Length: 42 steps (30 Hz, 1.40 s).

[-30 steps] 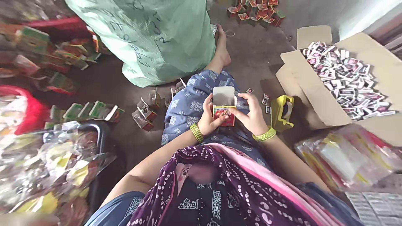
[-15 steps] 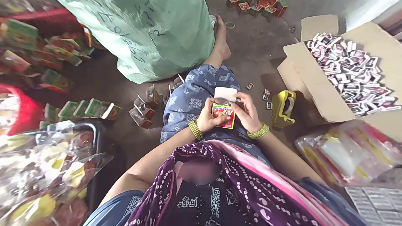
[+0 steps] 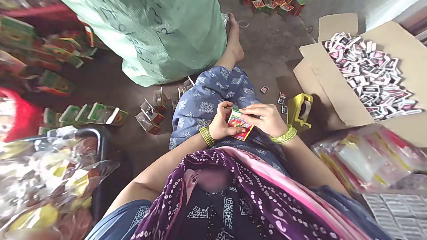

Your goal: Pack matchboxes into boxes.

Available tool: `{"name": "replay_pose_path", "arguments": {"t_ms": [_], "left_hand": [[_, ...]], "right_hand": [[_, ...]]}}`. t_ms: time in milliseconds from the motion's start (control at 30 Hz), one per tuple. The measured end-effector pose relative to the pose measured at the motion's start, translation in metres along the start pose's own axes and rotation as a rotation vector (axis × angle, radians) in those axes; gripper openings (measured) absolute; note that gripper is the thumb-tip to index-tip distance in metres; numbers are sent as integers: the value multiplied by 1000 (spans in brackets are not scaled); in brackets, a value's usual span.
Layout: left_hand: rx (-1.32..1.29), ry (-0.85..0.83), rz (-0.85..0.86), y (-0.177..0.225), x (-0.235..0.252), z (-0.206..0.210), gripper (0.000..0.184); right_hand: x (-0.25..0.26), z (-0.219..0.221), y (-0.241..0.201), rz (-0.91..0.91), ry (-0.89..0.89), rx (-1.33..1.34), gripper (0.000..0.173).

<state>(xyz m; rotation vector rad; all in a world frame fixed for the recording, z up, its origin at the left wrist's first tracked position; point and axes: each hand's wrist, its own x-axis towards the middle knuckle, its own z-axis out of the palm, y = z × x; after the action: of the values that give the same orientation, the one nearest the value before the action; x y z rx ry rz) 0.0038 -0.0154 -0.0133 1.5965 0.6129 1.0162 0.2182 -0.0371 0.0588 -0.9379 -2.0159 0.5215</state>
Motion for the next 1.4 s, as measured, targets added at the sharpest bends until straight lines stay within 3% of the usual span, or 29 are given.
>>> {"name": "replay_pose_path", "arguments": {"t_ms": [233, 433, 800, 967, 1100, 1167, 1400], "left_hand": [[-39, -65, 19, -2, -1, 1, 106], [-21, -52, -10, -3, -2, 1, 101], [29, -85, 52, -3, -6, 8, 76], [169, -57, 214, -2, -3, 7, 34], [154, -3, 193, 0, 0, 7, 32], [133, 36, 150, -1, -1, 5, 34], [137, 21, 85, -4, -1, 5, 34]], "right_hand": [[-4, -9, 3, 0, -105, 92, 12], [-11, -9, 3, -29, -187, -24, 30], [-25, -8, 0, -186, -253, -227, 30], [-33, -5, 9, -76, -125, -175, 25], [-45, 10, 15, 83, 141, 2, 17], [-50, 18, 17, 159, 243, 56, 20], [-55, 23, 17, 176, 228, 80, 14]]}}
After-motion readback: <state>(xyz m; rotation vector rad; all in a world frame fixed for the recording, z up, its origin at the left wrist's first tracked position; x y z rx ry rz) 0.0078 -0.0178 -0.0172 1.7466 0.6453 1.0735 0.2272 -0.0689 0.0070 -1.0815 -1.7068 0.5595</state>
